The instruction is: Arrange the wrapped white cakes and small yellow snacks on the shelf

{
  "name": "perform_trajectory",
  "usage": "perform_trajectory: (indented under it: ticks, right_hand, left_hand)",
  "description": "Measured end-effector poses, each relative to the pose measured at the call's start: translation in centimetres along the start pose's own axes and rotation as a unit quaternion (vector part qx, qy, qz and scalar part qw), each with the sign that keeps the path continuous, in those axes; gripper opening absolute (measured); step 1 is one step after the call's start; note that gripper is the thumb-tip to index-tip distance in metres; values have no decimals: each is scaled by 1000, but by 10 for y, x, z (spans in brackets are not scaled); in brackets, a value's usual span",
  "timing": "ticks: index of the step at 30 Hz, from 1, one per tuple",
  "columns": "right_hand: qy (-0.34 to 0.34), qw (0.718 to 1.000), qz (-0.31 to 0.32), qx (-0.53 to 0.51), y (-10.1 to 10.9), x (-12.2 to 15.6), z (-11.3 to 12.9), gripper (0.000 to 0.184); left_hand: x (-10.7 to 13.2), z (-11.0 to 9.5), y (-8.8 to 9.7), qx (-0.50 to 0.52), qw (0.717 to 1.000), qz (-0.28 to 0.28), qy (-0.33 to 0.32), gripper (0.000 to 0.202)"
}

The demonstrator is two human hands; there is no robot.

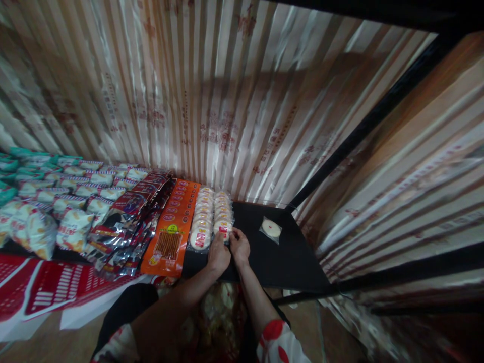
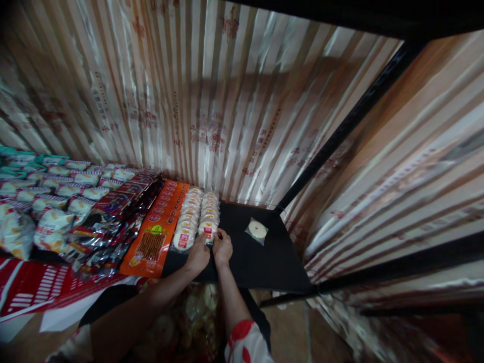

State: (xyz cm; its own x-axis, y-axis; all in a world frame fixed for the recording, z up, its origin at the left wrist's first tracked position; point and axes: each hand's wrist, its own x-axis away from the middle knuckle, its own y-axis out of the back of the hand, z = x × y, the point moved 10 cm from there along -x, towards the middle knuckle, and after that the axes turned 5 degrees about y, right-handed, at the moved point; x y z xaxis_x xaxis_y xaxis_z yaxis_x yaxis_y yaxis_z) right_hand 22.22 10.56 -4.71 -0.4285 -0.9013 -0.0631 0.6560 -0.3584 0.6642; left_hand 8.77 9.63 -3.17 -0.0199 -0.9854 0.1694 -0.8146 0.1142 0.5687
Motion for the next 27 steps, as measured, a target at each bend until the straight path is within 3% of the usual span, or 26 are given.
perform_trajectory:
  ticks: [14, 27]
  right_hand:
    - [22, 999, -21, 45, -1, -1, 2, 33]
    - [32, 995, -77, -59, 8, 12, -4, 41]
  left_hand:
    - [2, -4, -1, -19, 1000, 22, -6, 55]
    - [14, -10, 0, -47, 998, 37, -4, 52]
